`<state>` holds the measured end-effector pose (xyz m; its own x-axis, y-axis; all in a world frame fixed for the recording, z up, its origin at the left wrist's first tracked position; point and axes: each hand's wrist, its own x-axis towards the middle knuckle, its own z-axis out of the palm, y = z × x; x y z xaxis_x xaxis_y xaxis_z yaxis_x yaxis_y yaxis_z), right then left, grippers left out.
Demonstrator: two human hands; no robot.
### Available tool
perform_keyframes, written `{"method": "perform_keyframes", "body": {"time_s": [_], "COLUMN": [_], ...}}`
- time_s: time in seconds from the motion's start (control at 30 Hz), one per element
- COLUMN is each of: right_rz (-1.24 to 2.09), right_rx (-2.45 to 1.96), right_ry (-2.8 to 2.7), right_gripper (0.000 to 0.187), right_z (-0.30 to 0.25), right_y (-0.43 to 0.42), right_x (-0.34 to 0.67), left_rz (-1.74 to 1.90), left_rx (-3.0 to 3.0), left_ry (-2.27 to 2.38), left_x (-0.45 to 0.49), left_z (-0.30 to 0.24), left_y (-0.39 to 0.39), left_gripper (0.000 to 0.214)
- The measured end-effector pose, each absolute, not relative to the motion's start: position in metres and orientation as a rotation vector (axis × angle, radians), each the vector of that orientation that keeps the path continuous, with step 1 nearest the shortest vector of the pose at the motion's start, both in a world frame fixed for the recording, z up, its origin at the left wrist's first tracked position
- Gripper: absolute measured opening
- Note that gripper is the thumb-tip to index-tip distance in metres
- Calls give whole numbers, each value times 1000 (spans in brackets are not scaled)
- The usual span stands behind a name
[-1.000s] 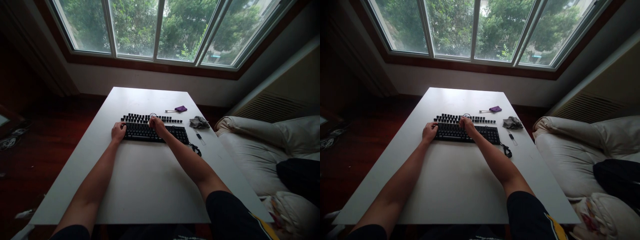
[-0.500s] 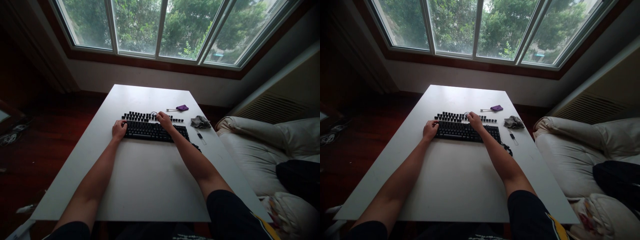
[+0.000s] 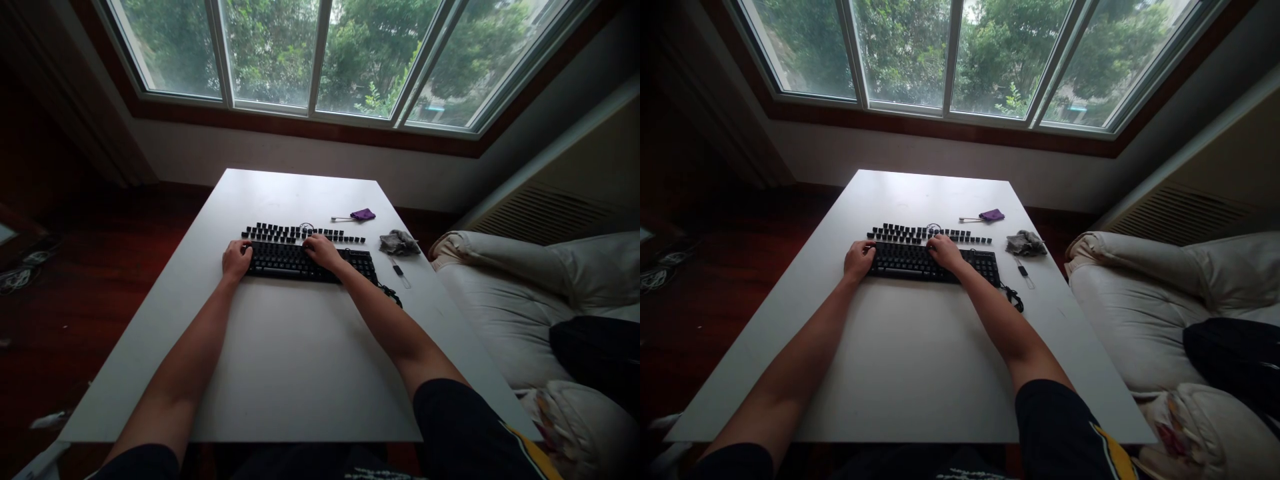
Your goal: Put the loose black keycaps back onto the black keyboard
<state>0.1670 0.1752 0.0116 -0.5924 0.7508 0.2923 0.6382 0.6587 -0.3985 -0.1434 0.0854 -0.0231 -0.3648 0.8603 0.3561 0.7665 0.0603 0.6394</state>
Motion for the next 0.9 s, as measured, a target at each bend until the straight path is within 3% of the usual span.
{"method": "perform_keyframes", "body": {"time_s": [0.43,0.9], "right_rz": [871,765], "right_rx": [-1035,-931], "right_ry": [-2185,-2250], "right_gripper": [24,32], "right_z": [14,9], "right_y": [162,151], "right_x": [168,165], "left_rz": [1191,1177], "left_rx": [1673,1691], "left_ry": [2190,2190], "left_x": [-141,-143], "left_z": [-19,-23], "left_y": [83,86], "left_gripper": [27,28]}}
